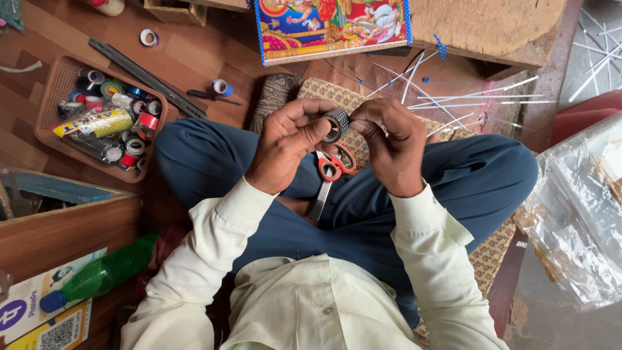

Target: The person sits on the floor and decorates printed cards by applying blue and black patterned tape to the edges. They use scissors to cut the tape and trim excess, then place the finished cards on a stack.

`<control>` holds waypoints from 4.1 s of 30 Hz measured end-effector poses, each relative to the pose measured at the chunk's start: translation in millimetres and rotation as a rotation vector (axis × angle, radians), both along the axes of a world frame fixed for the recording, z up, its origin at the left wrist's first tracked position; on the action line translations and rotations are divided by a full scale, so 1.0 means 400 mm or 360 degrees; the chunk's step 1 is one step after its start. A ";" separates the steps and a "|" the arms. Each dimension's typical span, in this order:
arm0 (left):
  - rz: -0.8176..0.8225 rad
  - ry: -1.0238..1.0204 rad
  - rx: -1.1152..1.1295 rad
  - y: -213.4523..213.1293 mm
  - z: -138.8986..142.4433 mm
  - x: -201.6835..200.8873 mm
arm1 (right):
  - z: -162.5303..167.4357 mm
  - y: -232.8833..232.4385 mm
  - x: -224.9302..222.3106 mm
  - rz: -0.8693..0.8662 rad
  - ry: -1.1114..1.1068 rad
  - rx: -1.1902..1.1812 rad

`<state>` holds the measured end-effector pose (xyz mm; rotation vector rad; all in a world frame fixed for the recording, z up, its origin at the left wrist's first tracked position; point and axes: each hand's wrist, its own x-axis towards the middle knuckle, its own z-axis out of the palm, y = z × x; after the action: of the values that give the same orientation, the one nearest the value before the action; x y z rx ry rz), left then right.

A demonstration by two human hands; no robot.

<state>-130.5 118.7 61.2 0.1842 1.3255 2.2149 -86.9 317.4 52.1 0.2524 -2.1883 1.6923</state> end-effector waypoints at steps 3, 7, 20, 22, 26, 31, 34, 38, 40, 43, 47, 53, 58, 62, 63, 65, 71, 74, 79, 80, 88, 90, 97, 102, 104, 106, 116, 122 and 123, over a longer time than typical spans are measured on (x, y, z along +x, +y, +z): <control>0.0206 0.0512 -0.0240 0.015 0.012 0.013 | -0.003 -0.011 -0.006 -0.0099 -0.0003 0.0127; 0.0573 0.1909 -0.0935 0.031 0.002 0.020 | -0.018 -0.022 -0.018 -0.0123 -0.0083 0.0143; 0.0316 0.1366 -0.1007 -0.021 -0.067 -0.026 | -0.093 -0.035 -0.028 0.0302 -0.0661 -0.0792; 0.0197 0.1415 -0.1059 -0.031 -0.069 -0.033 | -0.100 -0.033 -0.036 0.0370 -0.0741 -0.0759; 0.0079 0.1553 -0.1064 -0.046 -0.081 -0.049 | -0.111 -0.035 -0.056 0.0390 -0.0831 -0.0809; 0.0107 0.1551 -0.1048 -0.050 -0.121 -0.094 | -0.170 -0.064 -0.090 0.0025 -0.0754 -0.0932; 0.0030 0.1587 -0.1215 -0.057 -0.162 -0.152 | -0.246 -0.079 -0.137 -0.0223 -0.0555 -0.0979; 0.0060 0.1539 -0.1399 -0.139 -0.217 -0.258 | -0.365 -0.020 -0.248 -0.0688 -0.0203 -0.0981; 0.0067 0.1556 -0.1438 -0.224 -0.236 -0.325 | -0.416 0.044 -0.299 -0.0978 -0.0111 -0.0975; 0.0080 0.1427 -0.1378 -0.307 -0.272 -0.385 | -0.480 0.118 -0.326 -0.1243 -0.0082 -0.0948; 0.0394 0.1346 -0.1632 -0.297 -0.321 -0.396 | -0.522 0.137 -0.338 -0.1161 -0.0055 -0.1067; 0.0436 0.0628 -0.1727 -0.248 -0.324 -0.397 | -0.493 0.140 -0.378 -0.1198 -0.0100 -0.1161; 0.0468 0.0172 -0.0699 -0.244 -0.317 -0.412 | -0.474 0.154 -0.401 -0.1183 -0.0118 -0.1227; 0.0429 0.0069 -0.0635 -0.245 -0.326 -0.419 | -0.471 0.152 -0.402 -0.1153 -0.0194 -0.1269; 0.0425 0.0062 -0.0637 -0.246 -0.328 -0.420 | -0.470 0.151 -0.402 -0.1160 -0.0229 -0.1274; 0.0420 0.0051 -0.0635 -0.248 -0.331 -0.420 | -0.468 0.151 -0.403 -0.1155 -0.0239 -0.1275; 0.0422 0.0099 -0.0671 -0.249 -0.333 -0.423 | -0.462 0.149 -0.407 -0.1141 -0.0230 -0.1298; 0.0421 0.0096 -0.0667 -0.247 -0.331 -0.424 | -0.460 0.148 -0.407 -0.1127 -0.0237 -0.1296; 0.0421 0.0046 -0.0654 -0.247 -0.333 -0.426 | -0.462 0.149 -0.407 -0.1152 -0.0277 -0.1287; 0.0424 0.0042 -0.0652 -0.248 -0.337 -0.427 | -0.464 0.150 -0.408 -0.1161 -0.0280 -0.1277; 0.0481 0.0572 -0.0866 -0.254 -0.378 -0.411 | -0.466 0.165 -0.426 -0.1337 -0.0479 -0.1265; 0.0529 0.0802 -0.1109 -0.258 -0.375 -0.406 | -0.455 0.162 -0.426 -0.1243 -0.0424 -0.1264; 0.0597 0.0512 -0.1253 -0.255 -0.330 -0.428 | -0.422 0.135 -0.428 -0.1204 -0.0506 -0.1139; 0.0600 0.0482 -0.1180 -0.253 -0.324 -0.441 | -0.427 0.136 -0.425 -0.1080 -0.0403 -0.1176; 0.0588 0.0500 -0.1152 -0.254 -0.329 -0.441 | -0.433 0.138 -0.423 -0.1078 -0.0388 -0.1168; 0.0588 0.0499 -0.1139 -0.255 -0.334 -0.439 | -0.437 0.140 -0.422 -0.1097 -0.0384 -0.1165; 0.0566 0.0382 -0.1090 -0.247 -0.357 -0.441 | -0.432 0.133 -0.416 -0.1078 -0.0346 -0.1224; 0.0401 -0.0047 -0.0935 -0.253 -0.374 -0.453 | -0.428 0.140 -0.431 -0.1278 -0.0452 -0.1331; 0.0381 -0.0086 -0.0912 -0.255 -0.377 -0.455 | -0.430 0.142 -0.432 -0.1290 -0.0454 -0.1342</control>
<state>-312.3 16.6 -89.8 -0.2570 1.9666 1.9020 -259.5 374.3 -119.8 -0.9884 -1.2141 1.9663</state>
